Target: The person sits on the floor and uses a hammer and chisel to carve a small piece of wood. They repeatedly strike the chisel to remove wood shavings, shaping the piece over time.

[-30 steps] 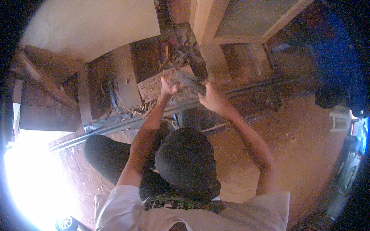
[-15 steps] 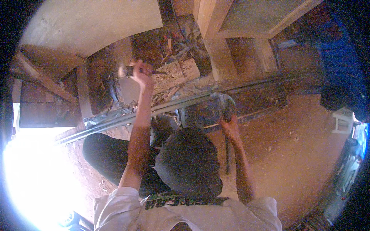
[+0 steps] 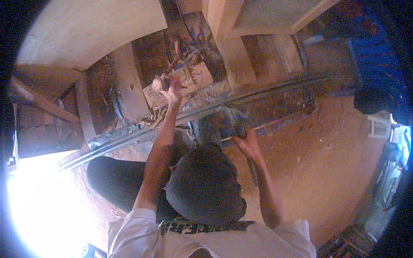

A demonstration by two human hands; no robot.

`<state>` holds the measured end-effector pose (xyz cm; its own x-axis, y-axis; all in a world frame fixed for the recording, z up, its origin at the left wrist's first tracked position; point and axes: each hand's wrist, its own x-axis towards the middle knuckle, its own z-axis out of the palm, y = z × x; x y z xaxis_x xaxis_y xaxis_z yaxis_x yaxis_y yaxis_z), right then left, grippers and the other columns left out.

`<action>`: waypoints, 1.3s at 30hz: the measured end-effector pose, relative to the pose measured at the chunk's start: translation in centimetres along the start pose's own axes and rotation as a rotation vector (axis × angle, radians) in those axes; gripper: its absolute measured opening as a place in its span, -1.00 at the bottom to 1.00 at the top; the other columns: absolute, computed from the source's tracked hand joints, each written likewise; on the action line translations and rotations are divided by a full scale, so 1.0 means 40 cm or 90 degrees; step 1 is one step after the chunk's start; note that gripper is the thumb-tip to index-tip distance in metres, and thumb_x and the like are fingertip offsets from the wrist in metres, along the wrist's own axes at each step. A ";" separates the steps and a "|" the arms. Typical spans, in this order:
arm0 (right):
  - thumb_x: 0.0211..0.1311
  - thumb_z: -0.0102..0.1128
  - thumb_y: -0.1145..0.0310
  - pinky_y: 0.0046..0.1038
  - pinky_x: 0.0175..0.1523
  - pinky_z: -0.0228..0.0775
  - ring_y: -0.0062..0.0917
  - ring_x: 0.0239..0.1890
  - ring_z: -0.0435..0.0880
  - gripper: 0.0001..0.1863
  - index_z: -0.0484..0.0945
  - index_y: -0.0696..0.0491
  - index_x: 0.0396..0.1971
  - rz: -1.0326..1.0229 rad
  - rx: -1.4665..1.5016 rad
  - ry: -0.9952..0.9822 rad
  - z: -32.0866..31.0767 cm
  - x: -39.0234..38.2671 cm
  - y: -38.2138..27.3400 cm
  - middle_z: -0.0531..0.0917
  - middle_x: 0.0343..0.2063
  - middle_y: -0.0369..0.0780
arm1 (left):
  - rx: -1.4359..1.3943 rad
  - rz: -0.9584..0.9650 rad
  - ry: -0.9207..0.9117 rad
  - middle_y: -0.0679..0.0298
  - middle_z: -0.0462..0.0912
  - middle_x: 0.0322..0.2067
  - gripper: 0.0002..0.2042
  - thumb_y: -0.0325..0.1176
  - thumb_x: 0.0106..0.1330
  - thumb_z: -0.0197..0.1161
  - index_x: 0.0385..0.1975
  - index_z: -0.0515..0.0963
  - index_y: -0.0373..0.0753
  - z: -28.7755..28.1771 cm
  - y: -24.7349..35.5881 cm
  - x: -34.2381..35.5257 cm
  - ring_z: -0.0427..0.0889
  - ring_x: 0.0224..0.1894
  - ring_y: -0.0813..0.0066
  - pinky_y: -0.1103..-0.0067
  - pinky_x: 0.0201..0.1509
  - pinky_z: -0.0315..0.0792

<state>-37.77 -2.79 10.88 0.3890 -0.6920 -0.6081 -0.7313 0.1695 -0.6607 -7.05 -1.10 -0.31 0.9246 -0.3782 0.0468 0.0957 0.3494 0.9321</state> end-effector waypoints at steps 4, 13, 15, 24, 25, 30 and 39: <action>-0.02 0.30 0.34 -0.26 0.23 0.27 -0.16 0.12 0.45 -0.36 0.33 0.23 0.10 0.017 0.005 0.005 0.025 0.012 0.034 0.50 0.03 0.01 | 0.160 0.174 -0.119 0.37 0.45 -0.50 -0.84 -0.32 0.19 0.23 -0.31 0.44 -0.19 -0.010 -0.069 0.014 0.40 -0.49 0.50 0.50 -0.42 0.29; 0.01 0.29 0.35 -0.41 -0.27 0.27 -0.46 -0.34 0.43 -0.53 0.35 0.16 -0.08 -0.003 -0.018 0.061 -0.004 -0.032 -0.045 0.46 -0.35 -0.19 | 0.040 -0.051 -0.487 0.19 0.46 -0.69 -0.74 -0.22 -0.22 0.33 -0.65 0.45 -0.24 0.074 -0.092 0.033 0.46 -0.62 0.19 0.40 -0.46 0.35; 0.04 0.28 0.37 -0.49 -0.50 0.27 -0.60 -0.57 0.42 -0.61 0.36 0.13 -0.16 -0.061 -0.041 0.103 -0.030 -0.047 -0.090 0.45 -0.57 -0.30 | 0.274 0.321 -0.593 0.10 0.41 -0.71 -0.67 -0.22 -0.37 0.34 -0.64 0.42 -0.28 0.082 -0.046 0.024 0.42 -0.66 0.14 0.39 -0.48 0.35; 0.07 0.28 0.38 -0.41 -0.37 0.37 -0.47 -0.52 0.48 -0.79 0.50 0.10 -0.31 -0.355 0.182 0.295 -0.140 -0.036 -0.192 0.52 -0.54 -0.26 | 0.295 0.223 -0.553 0.01 0.37 -0.69 -0.60 -0.24 -0.44 0.31 -0.56 0.43 -0.33 0.093 0.013 0.007 0.35 -0.64 0.09 0.38 -0.48 0.35; 0.08 0.28 0.34 -0.37 -0.29 0.40 -0.38 -0.45 0.53 -0.77 0.53 0.12 -0.30 -0.381 0.054 0.350 -0.095 -0.003 -0.187 0.55 -0.51 -0.21 | 0.307 0.241 -0.552 -0.02 0.39 -0.68 -0.61 -0.25 -0.44 0.31 -0.55 0.43 -0.34 0.093 0.011 0.004 0.36 -0.63 0.09 0.37 -0.46 0.36; 0.03 0.29 0.30 -0.26 -0.03 0.40 -0.25 -0.11 0.58 -0.67 0.55 0.15 -0.23 -0.160 -0.294 0.126 -0.062 0.076 -0.165 0.61 -0.21 -0.04 | 0.418 0.270 -0.542 -0.06 0.47 -0.62 -0.59 -0.27 -0.43 0.31 -0.49 0.48 -0.35 0.089 0.002 -0.016 0.41 -0.56 0.02 0.31 -0.39 0.39; 0.09 0.27 0.24 -0.29 -0.07 0.43 -0.26 -0.19 0.61 -0.67 0.53 0.17 -0.24 -0.145 0.099 0.247 -0.056 -0.001 -0.126 0.63 -0.31 -0.07 | 0.299 0.148 -0.577 0.00 0.51 -0.62 -0.58 -0.27 -0.40 0.32 -0.48 0.48 -0.38 0.094 -0.018 0.007 0.48 -0.59 0.11 0.39 -0.42 0.42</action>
<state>-35.36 -5.21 15.22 0.2699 -0.9297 -0.2505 -0.5480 0.0656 -0.8339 -8.27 -4.69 0.40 0.2600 -0.9132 0.3139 -0.3811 0.2016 0.9023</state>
